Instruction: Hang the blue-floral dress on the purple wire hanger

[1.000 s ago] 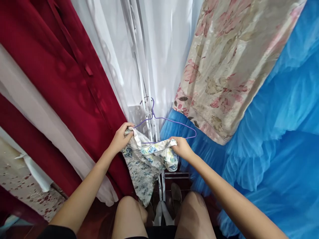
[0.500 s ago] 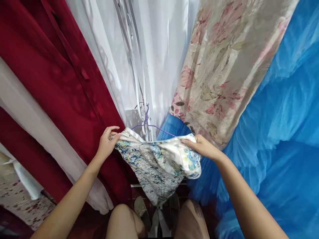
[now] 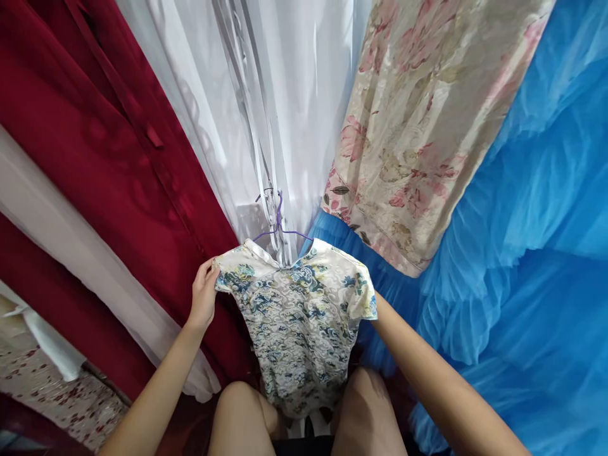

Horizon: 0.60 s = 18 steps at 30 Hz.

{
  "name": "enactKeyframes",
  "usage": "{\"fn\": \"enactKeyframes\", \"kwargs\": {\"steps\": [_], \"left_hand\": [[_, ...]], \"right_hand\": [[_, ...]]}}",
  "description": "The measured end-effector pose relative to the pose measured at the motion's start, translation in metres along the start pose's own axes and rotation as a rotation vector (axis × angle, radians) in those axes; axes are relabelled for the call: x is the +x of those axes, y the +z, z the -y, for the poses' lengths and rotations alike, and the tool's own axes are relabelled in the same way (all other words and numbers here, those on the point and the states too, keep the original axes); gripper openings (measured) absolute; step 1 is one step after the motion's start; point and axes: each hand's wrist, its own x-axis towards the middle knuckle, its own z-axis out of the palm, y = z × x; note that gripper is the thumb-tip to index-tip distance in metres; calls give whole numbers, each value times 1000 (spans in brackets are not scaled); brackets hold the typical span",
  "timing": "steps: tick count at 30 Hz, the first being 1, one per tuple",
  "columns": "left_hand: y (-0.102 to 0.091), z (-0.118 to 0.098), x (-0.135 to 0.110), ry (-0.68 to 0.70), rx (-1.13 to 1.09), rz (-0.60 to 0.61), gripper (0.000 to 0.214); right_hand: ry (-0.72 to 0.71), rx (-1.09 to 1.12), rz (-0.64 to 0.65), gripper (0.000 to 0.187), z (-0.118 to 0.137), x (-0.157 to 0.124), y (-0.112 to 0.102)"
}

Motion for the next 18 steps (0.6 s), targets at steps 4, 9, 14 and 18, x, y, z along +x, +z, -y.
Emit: {"fn": "enactKeyframes", "kwargs": {"steps": [4, 9, 14, 18], "left_hand": [[-21, -2, -16, -178, -84, 20, 38], [-13, -30, -19, -149, -293, -115, 43], [8, -81, -6, 223, -13, 33, 74], [18, -92, 0, 618, 692, 124, 91]], "right_hand": [[27, 121, 79, 50, -4, -4, -17], [50, 216, 241, 38, 22, -23, -30], [-97, 339, 29, 31, 53, -31, -23], [-242, 231, -57, 29, 36, -71, -22]]}}
